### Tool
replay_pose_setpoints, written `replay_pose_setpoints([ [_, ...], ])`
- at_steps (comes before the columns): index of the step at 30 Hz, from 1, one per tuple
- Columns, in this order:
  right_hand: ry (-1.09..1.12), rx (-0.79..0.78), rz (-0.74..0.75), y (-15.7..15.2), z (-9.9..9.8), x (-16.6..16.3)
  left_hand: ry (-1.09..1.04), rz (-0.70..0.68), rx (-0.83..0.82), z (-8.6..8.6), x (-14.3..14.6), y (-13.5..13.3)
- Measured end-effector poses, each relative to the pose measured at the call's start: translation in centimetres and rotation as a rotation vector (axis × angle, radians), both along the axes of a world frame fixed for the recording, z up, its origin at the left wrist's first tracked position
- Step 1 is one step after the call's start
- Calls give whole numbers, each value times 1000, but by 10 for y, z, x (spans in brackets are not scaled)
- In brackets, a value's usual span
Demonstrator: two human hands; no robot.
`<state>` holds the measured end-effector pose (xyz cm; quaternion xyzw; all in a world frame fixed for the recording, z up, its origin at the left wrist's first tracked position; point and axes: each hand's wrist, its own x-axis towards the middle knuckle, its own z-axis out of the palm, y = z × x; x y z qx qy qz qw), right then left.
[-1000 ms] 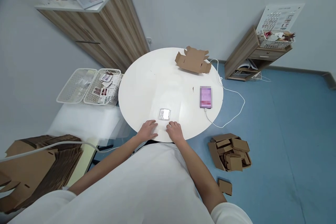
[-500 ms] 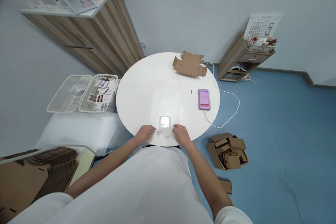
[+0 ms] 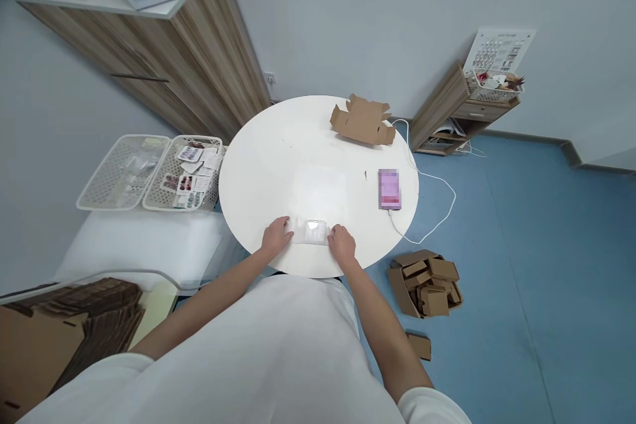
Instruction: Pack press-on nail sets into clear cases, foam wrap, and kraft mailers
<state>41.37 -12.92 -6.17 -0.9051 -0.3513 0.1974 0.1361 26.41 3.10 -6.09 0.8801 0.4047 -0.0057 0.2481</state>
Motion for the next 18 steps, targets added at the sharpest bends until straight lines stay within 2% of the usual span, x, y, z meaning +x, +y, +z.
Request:
replay_pose_setpoints([
  [2,-166,57,50,1,-2,-6,-32,-100,174,0,1,-4],
  [4,-283,116,200,1,-3,-10,-65,-289,272,0,2,-8],
  [6,-302,143,388,1,-2,-12,-86,-494,283,2,2,-10],
  [8,-272,138,496,1,0,-12,-94,-599,260,4,3,-10],
  [13,-120,77,552,9,6,-5,-101,-643,111,13,10,-8],
  [18,-24,-17,544,19,19,-3,-60,-614,-48,21,17,-7],
])
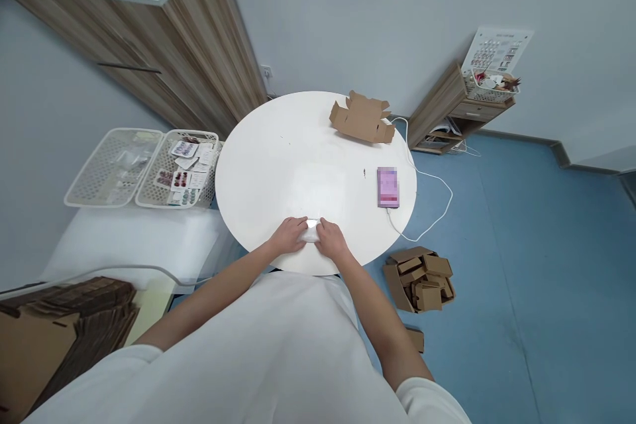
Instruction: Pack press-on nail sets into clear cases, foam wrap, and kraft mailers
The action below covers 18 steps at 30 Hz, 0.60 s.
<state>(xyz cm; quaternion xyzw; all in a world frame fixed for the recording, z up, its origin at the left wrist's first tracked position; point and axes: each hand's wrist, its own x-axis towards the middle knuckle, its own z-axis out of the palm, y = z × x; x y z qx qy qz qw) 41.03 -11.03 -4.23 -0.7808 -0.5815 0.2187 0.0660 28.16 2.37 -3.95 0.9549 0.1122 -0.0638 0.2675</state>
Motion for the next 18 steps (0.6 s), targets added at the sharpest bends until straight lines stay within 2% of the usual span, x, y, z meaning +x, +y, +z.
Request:
replay_pose_setpoints([
  [4,127,-43,12,-12,14,-6,74,-34,-111,6,-7,-1],
  [7,197,-12,-33,-21,19,-8,86,-39,-185,10,-9,0],
  [11,189,56,-159,-13,18,2,72,80,-234,12,1,11],
  [15,182,-28,-231,2,14,20,197,191,-377,8,11,28],
  [18,269,-69,-252,8,8,29,237,246,-503,-1,12,36],
])
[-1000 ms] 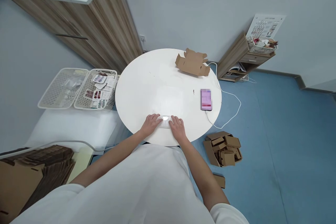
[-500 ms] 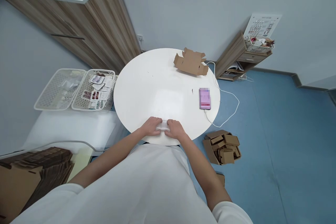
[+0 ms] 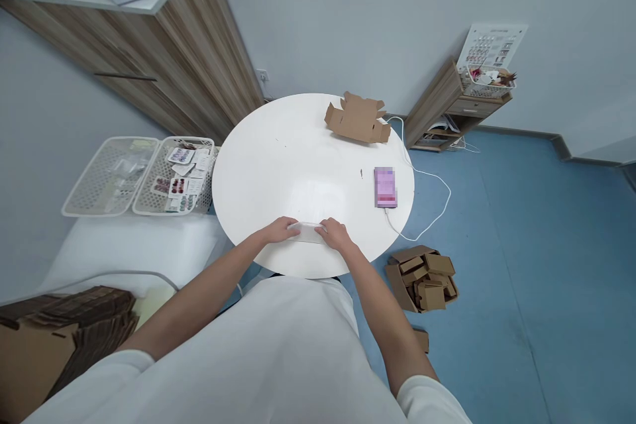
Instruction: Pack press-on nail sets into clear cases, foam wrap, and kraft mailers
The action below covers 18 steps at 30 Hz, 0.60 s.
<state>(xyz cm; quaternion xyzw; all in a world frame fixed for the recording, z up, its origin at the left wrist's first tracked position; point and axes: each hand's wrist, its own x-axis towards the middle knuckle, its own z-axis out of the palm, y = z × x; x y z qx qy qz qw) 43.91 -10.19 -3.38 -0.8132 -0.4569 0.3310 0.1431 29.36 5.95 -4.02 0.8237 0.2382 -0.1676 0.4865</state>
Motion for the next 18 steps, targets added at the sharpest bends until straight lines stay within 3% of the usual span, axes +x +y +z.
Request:
replay_pose_setpoints([
  [5,53,27,-122,-3,-15,4,-17,258,68,-17,-1,4],
  [9,-118,30,-245,-20,-24,5,66,370,204,-24,-8,7],
  [12,-276,52,-336,-33,-23,5,27,402,362,-19,-15,4],
  [15,-365,138,-327,-36,-17,-1,-142,251,562,-7,-14,-6],
  [18,-309,190,-68,-26,-13,-11,-255,-83,573,3,-3,-19],
])
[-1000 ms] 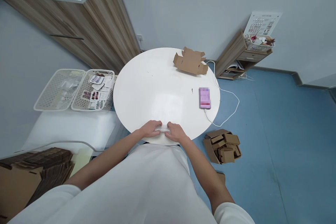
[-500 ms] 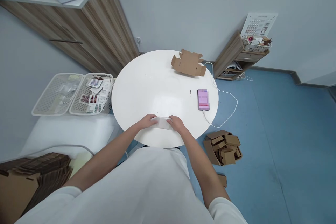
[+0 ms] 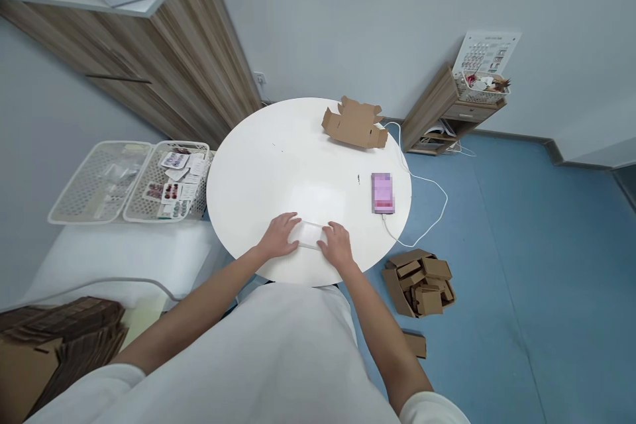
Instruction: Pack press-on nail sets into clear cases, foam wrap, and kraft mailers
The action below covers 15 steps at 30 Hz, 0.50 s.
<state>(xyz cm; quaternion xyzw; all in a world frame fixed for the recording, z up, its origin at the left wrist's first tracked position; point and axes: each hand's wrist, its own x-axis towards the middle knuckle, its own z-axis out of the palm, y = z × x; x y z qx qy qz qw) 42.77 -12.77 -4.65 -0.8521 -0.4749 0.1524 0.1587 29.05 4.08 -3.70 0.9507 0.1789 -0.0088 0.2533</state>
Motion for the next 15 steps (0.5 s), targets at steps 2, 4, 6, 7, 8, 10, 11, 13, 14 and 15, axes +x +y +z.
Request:
replay_pose_setpoints([
  [2,21,-34,156,10,0,-7,58,-148,-12,2,8,-8],
  [4,21,-66,204,16,-1,-13,100,-189,-26,1,11,-13],
  [6,25,-83,216,17,-2,-16,107,-175,-40,0,9,-16],
  [7,39,-90,229,16,-1,-17,106,-173,-50,0,6,-17],
  [8,69,-99,245,13,1,-18,111,-178,-67,0,2,-18],
  [10,174,-128,267,6,5,-19,138,-196,-126,2,-5,-20],
  [11,233,-144,264,2,8,-19,155,-200,-161,3,-8,-20],
  [13,312,-154,231,-1,13,-18,176,-187,-207,6,-11,-21],
  [14,324,-144,208,0,16,-16,181,-164,-213,8,-11,-20],
  [15,329,-129,183,2,18,-14,189,-133,-211,9,-9,-19],
])
